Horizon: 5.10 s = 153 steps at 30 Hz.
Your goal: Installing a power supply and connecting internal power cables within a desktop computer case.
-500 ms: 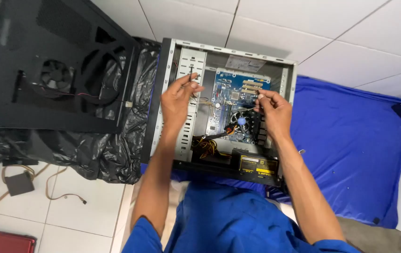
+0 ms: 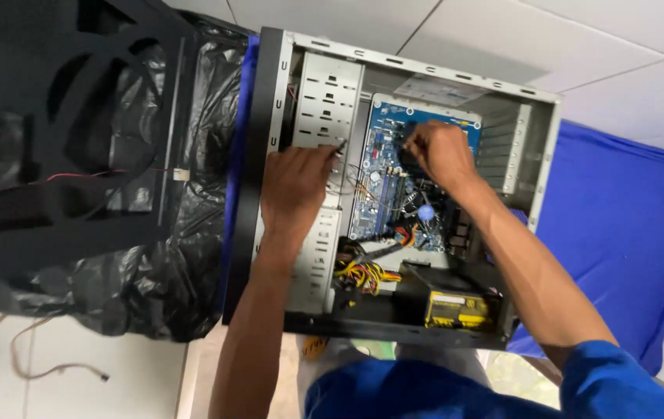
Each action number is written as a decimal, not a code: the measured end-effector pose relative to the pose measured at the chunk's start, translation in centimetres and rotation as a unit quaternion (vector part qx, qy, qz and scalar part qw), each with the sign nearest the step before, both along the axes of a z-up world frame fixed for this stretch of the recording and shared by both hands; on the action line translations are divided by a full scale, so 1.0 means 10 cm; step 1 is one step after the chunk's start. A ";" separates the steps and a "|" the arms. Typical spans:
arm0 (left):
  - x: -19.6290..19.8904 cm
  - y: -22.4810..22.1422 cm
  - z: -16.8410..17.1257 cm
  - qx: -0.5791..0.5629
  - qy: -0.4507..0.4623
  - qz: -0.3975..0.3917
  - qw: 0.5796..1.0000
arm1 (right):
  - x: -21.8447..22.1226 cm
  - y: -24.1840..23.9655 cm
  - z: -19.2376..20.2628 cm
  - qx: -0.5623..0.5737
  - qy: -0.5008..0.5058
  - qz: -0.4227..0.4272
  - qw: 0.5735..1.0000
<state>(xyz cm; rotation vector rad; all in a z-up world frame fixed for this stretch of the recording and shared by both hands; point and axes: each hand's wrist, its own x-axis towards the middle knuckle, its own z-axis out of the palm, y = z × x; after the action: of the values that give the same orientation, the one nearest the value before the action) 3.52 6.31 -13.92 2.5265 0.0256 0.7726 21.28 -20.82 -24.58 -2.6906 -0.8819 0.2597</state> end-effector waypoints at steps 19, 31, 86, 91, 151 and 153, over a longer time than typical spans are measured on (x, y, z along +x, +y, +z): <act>0.09 -0.03 -0.04 0.026 0.014 0.021 0.999 | 0.14 0.48 0.03 0.092 0.073 0.058 0.991; 0.06 -0.08 -0.13 0.034 -0.010 0.041 0.999 | 0.23 0.44 0.03 0.125 0.041 0.080 0.988; -0.10 -0.16 0.10 -0.018 0.043 0.009 0.999 | 0.13 0.46 0.17 0.041 0.052 0.164 0.984; -0.10 -0.17 0.06 -0.021 0.042 0.016 0.999 | 0.15 0.43 0.13 0.066 0.075 0.153 0.983; -0.09 -0.20 0.05 -0.011 0.037 0.019 0.999 | 0.16 0.47 0.11 0.072 0.073 0.198 0.975; -0.09 -0.20 0.03 -0.012 0.043 0.018 0.999 | 0.11 0.49 0.30 0.073 0.095 0.179 0.976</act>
<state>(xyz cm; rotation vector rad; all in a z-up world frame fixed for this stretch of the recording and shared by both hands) 2.62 4.32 -13.59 2.5414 0.1103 0.6727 22.42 -15.95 -21.60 -2.3131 -1.2674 0.5003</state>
